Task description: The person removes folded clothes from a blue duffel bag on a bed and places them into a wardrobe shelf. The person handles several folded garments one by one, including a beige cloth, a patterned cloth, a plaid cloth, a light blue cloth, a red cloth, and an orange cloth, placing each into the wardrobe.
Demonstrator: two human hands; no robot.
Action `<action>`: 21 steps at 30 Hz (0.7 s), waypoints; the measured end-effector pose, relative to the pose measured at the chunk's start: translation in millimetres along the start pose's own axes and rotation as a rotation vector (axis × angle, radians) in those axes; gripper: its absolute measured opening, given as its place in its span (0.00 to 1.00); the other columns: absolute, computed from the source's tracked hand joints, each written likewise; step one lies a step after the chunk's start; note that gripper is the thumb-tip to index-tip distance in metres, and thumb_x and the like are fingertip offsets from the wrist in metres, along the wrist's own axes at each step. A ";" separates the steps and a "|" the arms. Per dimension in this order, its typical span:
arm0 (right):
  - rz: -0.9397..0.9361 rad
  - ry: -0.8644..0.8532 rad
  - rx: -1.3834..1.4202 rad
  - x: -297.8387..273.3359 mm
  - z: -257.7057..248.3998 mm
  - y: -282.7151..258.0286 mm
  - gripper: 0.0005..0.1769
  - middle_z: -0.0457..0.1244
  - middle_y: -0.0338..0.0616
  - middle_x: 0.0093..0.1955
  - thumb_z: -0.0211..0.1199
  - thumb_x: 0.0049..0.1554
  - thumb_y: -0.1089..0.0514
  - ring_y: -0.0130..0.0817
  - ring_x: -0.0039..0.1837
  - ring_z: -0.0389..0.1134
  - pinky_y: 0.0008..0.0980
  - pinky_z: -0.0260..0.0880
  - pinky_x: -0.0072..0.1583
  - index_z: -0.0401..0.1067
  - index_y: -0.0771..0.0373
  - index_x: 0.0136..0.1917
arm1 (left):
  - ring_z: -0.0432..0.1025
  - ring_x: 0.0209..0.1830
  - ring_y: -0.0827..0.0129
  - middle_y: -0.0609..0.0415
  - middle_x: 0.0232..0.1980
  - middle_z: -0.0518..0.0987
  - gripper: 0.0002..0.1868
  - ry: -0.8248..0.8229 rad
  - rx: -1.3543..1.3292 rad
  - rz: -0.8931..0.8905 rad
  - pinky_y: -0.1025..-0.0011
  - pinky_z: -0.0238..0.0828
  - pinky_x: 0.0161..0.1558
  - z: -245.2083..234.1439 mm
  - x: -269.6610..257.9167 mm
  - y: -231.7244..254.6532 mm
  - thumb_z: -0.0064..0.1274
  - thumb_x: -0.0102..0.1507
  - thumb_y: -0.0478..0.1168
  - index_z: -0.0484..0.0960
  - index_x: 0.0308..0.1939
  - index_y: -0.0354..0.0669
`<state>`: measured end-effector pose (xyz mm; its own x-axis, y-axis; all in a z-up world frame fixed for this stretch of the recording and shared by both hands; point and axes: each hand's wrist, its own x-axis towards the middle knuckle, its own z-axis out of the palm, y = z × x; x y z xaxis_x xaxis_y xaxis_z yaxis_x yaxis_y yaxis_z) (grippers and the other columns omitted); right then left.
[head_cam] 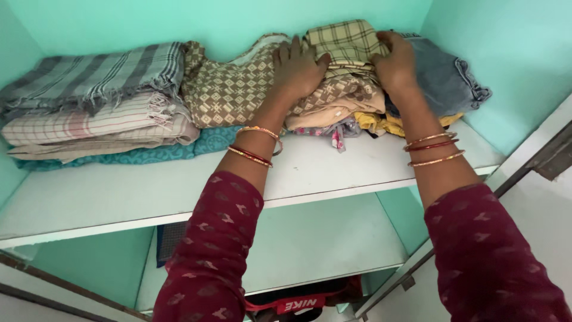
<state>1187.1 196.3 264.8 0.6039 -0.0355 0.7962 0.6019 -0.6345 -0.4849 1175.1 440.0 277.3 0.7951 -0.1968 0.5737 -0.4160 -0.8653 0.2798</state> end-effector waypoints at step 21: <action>0.111 0.141 -0.053 -108.7 -76.7 -109.1 0.15 0.72 0.53 0.57 0.60 0.61 0.68 0.39 0.58 0.73 0.34 0.70 0.62 0.79 0.65 0.60 | 0.55 0.76 0.43 0.41 0.73 0.68 0.22 0.373 0.047 0.279 0.37 0.37 0.75 -4.9 -25.1 29.6 0.46 0.71 0.48 0.79 0.62 0.36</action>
<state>1015.7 210.2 258.9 0.5837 -0.2136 0.7834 0.5047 -0.6603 -0.5561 1140.8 421.6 275.0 0.4393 -0.2531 0.8620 -0.5641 -0.8245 0.0454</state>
